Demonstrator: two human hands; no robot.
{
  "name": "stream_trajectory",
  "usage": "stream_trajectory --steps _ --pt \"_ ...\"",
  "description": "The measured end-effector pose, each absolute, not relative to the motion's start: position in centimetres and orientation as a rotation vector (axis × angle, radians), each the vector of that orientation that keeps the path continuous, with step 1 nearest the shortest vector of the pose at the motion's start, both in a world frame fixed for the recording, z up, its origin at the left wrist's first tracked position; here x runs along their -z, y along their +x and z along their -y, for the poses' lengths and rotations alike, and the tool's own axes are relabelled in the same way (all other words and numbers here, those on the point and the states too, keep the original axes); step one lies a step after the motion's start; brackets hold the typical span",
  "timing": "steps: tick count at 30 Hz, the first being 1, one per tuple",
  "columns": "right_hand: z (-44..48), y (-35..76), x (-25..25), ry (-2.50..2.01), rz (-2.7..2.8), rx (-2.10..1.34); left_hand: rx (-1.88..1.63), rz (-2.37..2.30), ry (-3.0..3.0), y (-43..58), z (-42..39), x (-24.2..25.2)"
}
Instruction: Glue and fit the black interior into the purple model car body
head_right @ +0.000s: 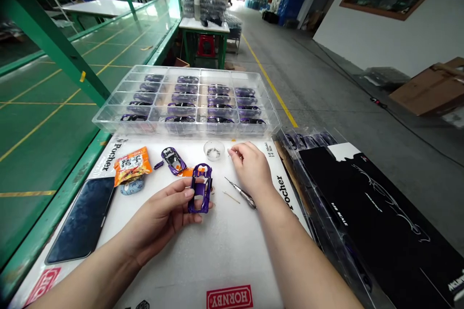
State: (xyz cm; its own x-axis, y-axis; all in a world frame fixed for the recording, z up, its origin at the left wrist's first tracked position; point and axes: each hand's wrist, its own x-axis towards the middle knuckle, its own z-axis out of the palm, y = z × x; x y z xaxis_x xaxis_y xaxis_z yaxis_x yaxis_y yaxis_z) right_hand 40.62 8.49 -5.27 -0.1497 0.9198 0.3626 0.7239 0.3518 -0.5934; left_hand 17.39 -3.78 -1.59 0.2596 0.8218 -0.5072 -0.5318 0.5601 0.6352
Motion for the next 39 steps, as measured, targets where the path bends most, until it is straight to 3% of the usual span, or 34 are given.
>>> stream_trajectory --steps 11,20,27,31,39 --pt "-4.8 40.2 1.7 -1.301 1.786 -0.368 -1.082 -0.638 0.430 17.1 4.1 0.7" --pt "-1.0 38.5 0.4 -0.941 1.584 -1.065 -1.069 -0.549 0.466 17.1 4.5 0.4" --pt "-1.2 38.3 0.6 -0.958 1.466 -1.205 -1.064 -0.567 0.473 17.1 4.4 0.4" --pt "-1.2 38.3 0.8 -0.961 1.452 -1.222 -1.125 -0.724 0.620 17.2 4.5 1.0" --pt "-1.3 38.5 0.5 -0.952 1.556 -1.167 -1.322 -1.296 1.487 17.0 5.6 0.7"
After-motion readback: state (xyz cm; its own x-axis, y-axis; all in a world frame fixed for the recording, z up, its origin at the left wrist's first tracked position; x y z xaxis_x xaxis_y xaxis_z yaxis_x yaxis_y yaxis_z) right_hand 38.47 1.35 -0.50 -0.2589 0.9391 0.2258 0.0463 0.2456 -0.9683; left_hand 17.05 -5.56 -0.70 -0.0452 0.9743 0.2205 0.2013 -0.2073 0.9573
